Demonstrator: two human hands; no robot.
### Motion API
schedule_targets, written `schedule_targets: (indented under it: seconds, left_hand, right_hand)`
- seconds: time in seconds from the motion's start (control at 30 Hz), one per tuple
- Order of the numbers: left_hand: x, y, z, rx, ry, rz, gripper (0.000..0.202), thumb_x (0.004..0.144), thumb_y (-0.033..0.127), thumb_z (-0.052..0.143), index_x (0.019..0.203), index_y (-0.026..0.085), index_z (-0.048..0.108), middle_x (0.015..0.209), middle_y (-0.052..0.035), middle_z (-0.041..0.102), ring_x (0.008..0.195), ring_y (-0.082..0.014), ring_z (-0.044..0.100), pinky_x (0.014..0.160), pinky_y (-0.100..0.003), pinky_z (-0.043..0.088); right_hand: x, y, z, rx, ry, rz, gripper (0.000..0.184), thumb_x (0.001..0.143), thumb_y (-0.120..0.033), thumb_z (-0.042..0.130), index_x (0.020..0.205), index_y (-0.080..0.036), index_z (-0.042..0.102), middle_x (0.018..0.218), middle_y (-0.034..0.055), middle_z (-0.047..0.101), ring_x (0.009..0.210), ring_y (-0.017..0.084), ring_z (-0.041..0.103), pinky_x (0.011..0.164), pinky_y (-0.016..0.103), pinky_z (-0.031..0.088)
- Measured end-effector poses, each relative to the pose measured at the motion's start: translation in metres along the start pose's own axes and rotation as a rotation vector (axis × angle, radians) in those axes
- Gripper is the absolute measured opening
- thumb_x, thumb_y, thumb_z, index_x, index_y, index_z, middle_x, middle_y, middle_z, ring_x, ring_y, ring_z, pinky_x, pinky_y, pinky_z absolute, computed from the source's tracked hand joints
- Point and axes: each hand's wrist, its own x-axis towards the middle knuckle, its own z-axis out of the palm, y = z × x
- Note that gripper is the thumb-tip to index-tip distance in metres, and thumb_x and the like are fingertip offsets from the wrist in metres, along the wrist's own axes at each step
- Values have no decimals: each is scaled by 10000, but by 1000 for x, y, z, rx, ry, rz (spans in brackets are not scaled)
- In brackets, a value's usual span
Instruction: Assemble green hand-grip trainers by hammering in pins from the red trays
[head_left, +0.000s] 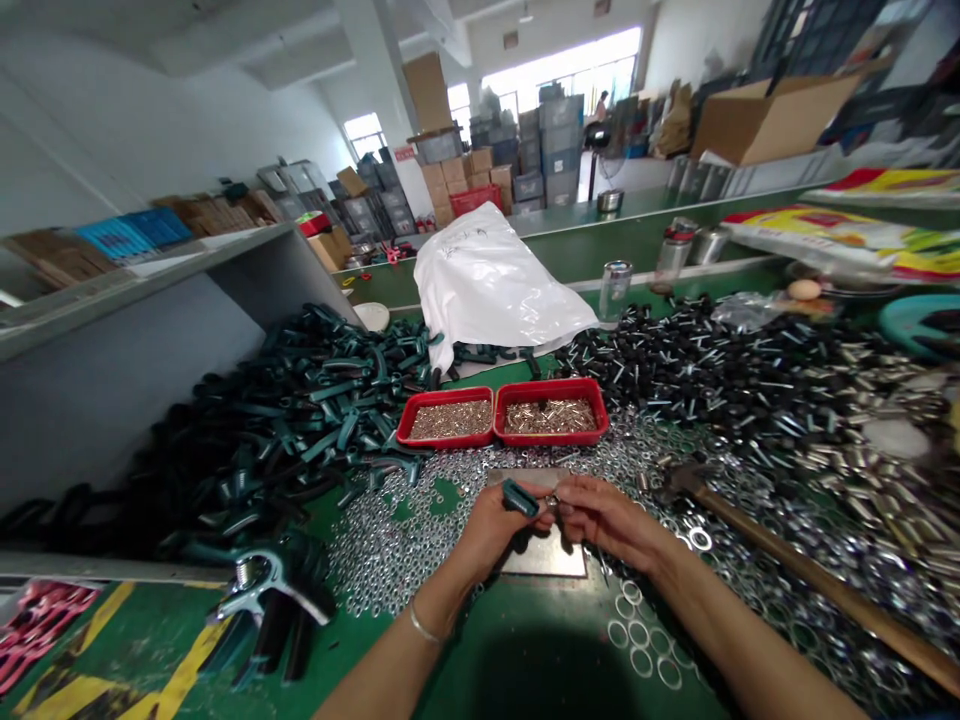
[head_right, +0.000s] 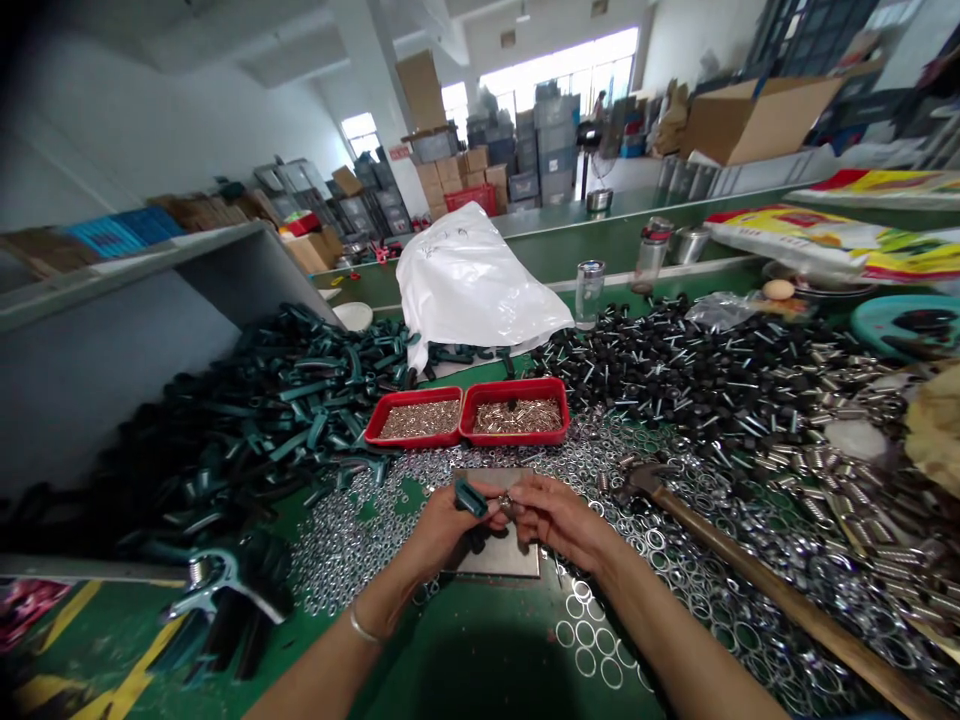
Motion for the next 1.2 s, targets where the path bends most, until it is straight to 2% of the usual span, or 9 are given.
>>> schedule_targets:
  seconds: [0.1, 0.2, 0.3, 0.37, 0.5, 0.63, 0.83, 1.07, 1.2]
  left_hand:
    - [-2, -2, -5, 121, -15, 60, 314, 727, 293, 752, 988, 120, 721, 818, -78, 719, 696, -172, 690, 693, -282, 549]
    - [-4, 3, -14, 238, 3, 98, 366, 734, 220, 687, 1093, 151, 664, 892, -50, 690, 558, -96, 613, 549, -216, 498]
    - [-4, 12, -23, 187, -5, 70, 555, 703, 180, 676, 1240, 218, 542, 1048, -45, 651, 534, -65, 586, 486, -186, 453]
    - [-1, 16, -24, 104, 15, 72, 531, 699, 172, 667, 1204, 233, 517, 1066, -40, 642, 555, -72, 602, 476, -179, 435]
    - [13, 10, -14, 57, 179, 107, 333, 697, 180, 654, 993, 214, 505, 799, 19, 646, 479, -66, 529, 419, -159, 359]
    - [27, 1, 3, 74, 163, 70, 303, 694, 186, 643, 958, 218, 499, 548, 92, 514, 409, -71, 448, 395, -157, 321]
    - [28, -1, 8, 35, 152, 37, 329, 682, 209, 660, 965, 218, 492, 527, 97, 507, 397, -69, 424, 391, -152, 300]
    - [26, -6, 10, -2, 138, 19, 335, 665, 203, 656, 952, 219, 485, 489, 105, 479, 386, -68, 417, 396, -139, 274]
    - [22, -8, 18, -118, 128, -26, 351, 665, 194, 664, 958, 220, 473, 500, 111, 461, 386, -58, 397, 398, -141, 265]
  right_hand:
    - [2, 0, -1, -34, 29, -6, 282, 772, -388, 778, 817, -185, 588, 633, -56, 513, 548, 76, 495, 553, 219, 450]
    - [2, -4, 1, -277, 101, -144, 311, 761, -435, 772, 877, -203, 601, 663, -45, 572, 568, 110, 545, 594, 271, 492]
    - [0, -10, 3, -512, 116, -274, 289, 781, -428, 750, 913, -214, 607, 761, -10, 647, 683, 155, 624, 679, 305, 512]
    - [-2, -12, 5, -570, 113, -312, 253, 823, -417, 708, 940, -223, 597, 798, 3, 668, 729, 169, 649, 714, 320, 519]
    - [-2, -12, 10, -510, 157, -340, 259, 844, -436, 680, 975, -242, 569, 868, 24, 692, 791, 191, 691, 774, 363, 547]
    - [-3, -11, 14, -477, 232, -382, 274, 817, -458, 696, 952, -254, 571, 931, 30, 695, 775, 196, 696, 739, 357, 560]
    - [-3, -15, 8, -592, 305, -411, 230, 834, -419, 683, 959, -253, 585, 778, 8, 676, 733, 206, 679, 637, 318, 522]
    - [-1, -9, 14, -469, 224, -374, 259, 815, -442, 698, 971, -271, 581, 870, 13, 683, 806, 211, 684, 783, 379, 540]
    - [0, -4, 15, -607, 307, -459, 205, 823, -415, 685, 958, -278, 614, 889, 16, 667, 819, 217, 629, 785, 369, 505]
